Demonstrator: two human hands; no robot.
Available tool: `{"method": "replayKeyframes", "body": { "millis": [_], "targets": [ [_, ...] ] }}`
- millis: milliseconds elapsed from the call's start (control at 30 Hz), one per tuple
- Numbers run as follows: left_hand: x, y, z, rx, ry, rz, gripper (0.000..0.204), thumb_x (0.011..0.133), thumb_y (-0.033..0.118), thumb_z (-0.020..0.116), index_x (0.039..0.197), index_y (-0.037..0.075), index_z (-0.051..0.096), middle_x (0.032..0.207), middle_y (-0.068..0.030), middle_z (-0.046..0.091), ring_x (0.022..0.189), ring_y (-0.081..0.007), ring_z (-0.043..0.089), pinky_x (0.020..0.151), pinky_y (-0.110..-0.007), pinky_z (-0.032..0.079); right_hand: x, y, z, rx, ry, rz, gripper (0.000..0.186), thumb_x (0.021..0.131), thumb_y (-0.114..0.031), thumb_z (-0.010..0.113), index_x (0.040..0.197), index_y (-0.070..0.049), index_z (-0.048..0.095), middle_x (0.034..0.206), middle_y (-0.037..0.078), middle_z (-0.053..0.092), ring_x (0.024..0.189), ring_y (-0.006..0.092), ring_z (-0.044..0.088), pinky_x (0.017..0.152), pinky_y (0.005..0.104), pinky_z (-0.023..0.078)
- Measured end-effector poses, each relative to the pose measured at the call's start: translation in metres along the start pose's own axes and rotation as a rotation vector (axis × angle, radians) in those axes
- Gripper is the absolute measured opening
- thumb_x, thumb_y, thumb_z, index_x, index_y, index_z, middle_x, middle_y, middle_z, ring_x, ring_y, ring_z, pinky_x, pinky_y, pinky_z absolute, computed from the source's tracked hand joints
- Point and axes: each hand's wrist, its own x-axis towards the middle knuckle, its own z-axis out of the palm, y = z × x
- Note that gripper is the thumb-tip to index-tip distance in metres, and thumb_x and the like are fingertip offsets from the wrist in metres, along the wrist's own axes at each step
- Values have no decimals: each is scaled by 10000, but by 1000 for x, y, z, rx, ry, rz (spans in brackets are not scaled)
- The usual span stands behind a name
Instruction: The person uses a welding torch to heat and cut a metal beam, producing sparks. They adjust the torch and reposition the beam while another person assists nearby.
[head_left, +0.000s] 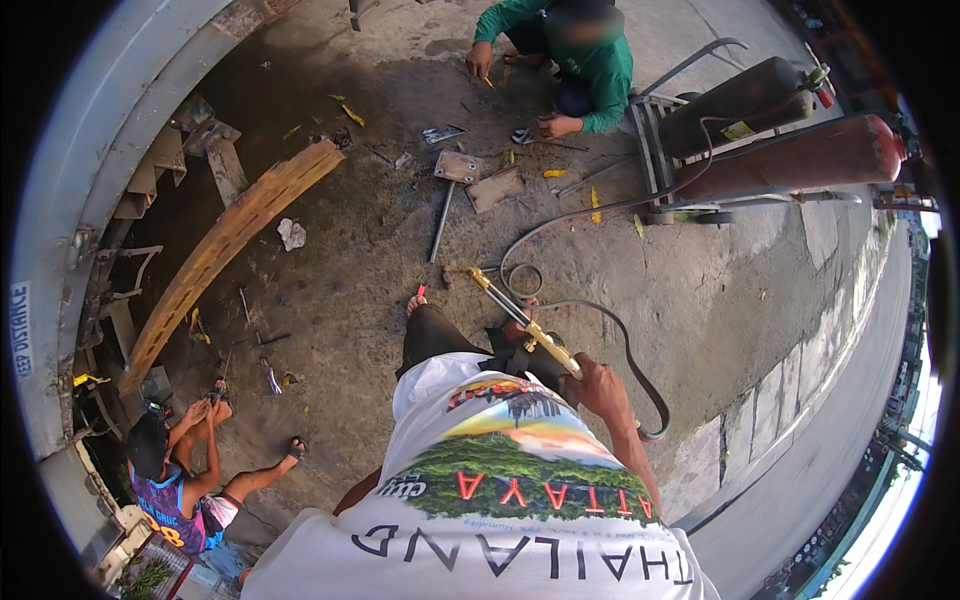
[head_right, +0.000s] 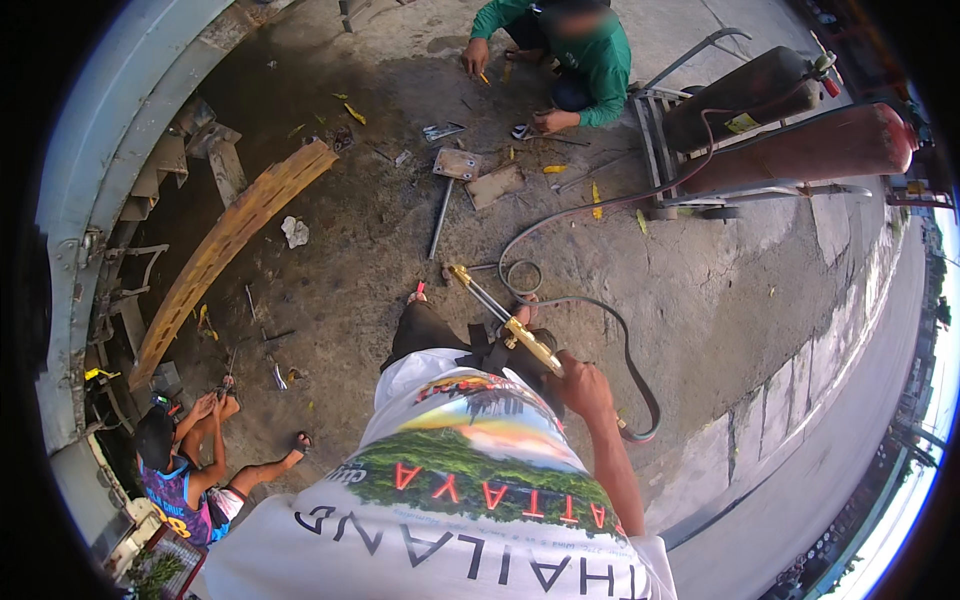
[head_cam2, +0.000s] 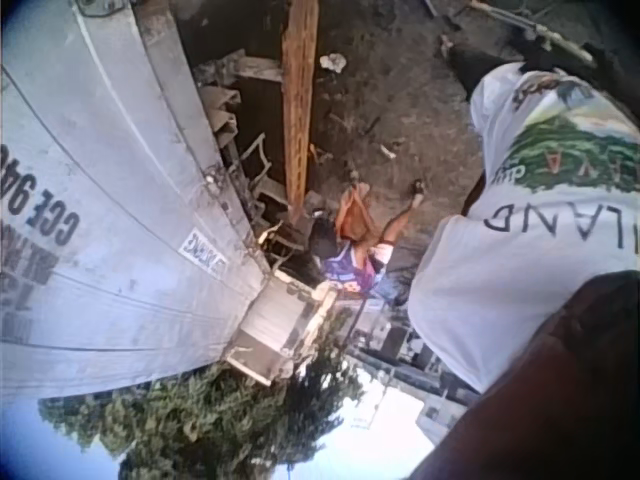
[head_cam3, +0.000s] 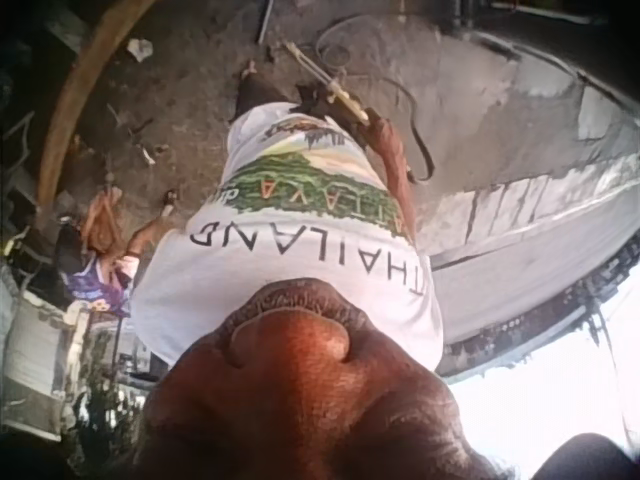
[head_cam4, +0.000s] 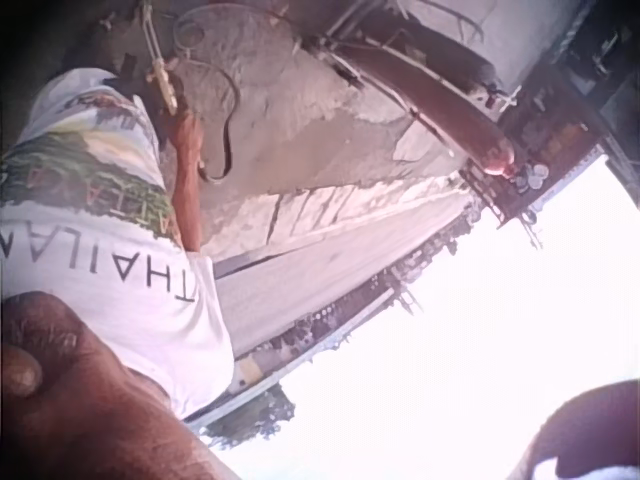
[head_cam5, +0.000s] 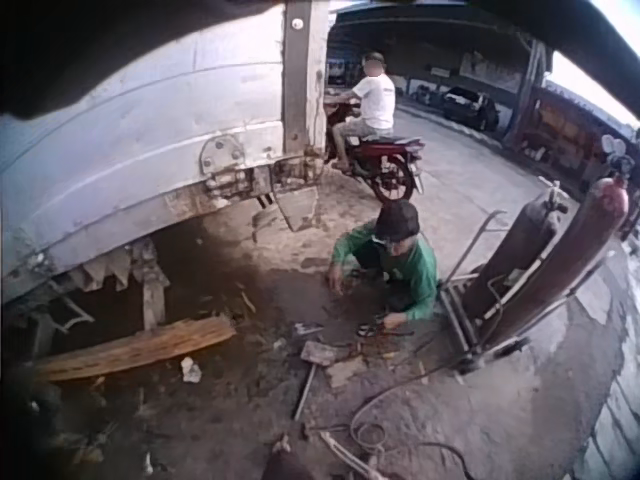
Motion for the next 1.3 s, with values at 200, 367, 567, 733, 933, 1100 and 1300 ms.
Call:
{"method": "replayKeyframes", "body": {
  "millis": [200, 367, 567, 733, 933, 1100, 1300],
  "targets": [
    [-33, 8, 69, -275, 176, -34, 338, 866, 326, 653, 982, 13, 709, 928, -123, 691, 822, -241, 664, 729, -373, 526, 45, 56, -12, 134, -49, -57, 472, 851, -400, 737, 1145, -55, 605, 853, 261, 692, 873, 452, 681, 752, 529, 528],
    [-44, 11, 108, -449, 283, -94, 304, 851, 292, 651, 965, 15, 703, 881, -90, 686, 768, -208, 654, 688, -354, 522, 79, 97, -9, 215, -128, -44, 475, 858, -385, 741, 1138, -32, 591, 815, 277, 677, 853, 464, 676, 726, 533, 518],
    [-8, 20, 116, -570, 349, -162, 263, 833, 251, 650, 943, 17, 696, 825, -51, 679, 704, -169, 642, 639, -331, 517, 126, 136, 15, 259, -178, 67, 487, 859, -366, 745, 1174, -33, 581, 826, 290, 679, 848, 485, 670, 721, 542, 521],
    [3, 47, 116, -451, 308, -114, 192, 817, 195, 617, 895, 31, 680, 766, -15, 643, 650, -136, 609, 590, -313, 493, 172, 150, 43, 220, -106, 70, 472, 856, -366, 746, 1132, -14, 596, 866, 308, 676, 896, 501, 656, 741, 546, 508],
    [-4, 11, 101, -449, 173, 16, 199, 819, 129, 557, 918, 19, 690, 782, -31, 658, 639, -142, 623, 577, -303, 497, 201, 140, 21, 362, -91, 104, 464, 850, -364, 757, 1080, 18, 626, 919, 319, 671, 908, 479, 667, 750, 505, 507],
    [27, 60, 71, -53, 567, 34, 276, 910, 93, 568, 1105, -60, 691, 973, -213, 734, 812, -307, 736, 675, -387, 560, 215, 123, -14, 373, -35, 265, 480, 869, -379, 749, 1105, 24, 638, 727, 164, 650, 681, 220, 630, 656, 416, 498],
    [133, 235, 97, 215, 565, 586, 423, 839, -60, 577, 1255, -9, 637, 1204, -230, 674, 1093, -359, 671, 928, -399, 524, 290, 111, 14, 384, 265, 186, 362, 921, -303, 683, 1021, 41, 630, 588, 81, 549, 581, 113, 522, 551, 348, 459]
  ]
}}
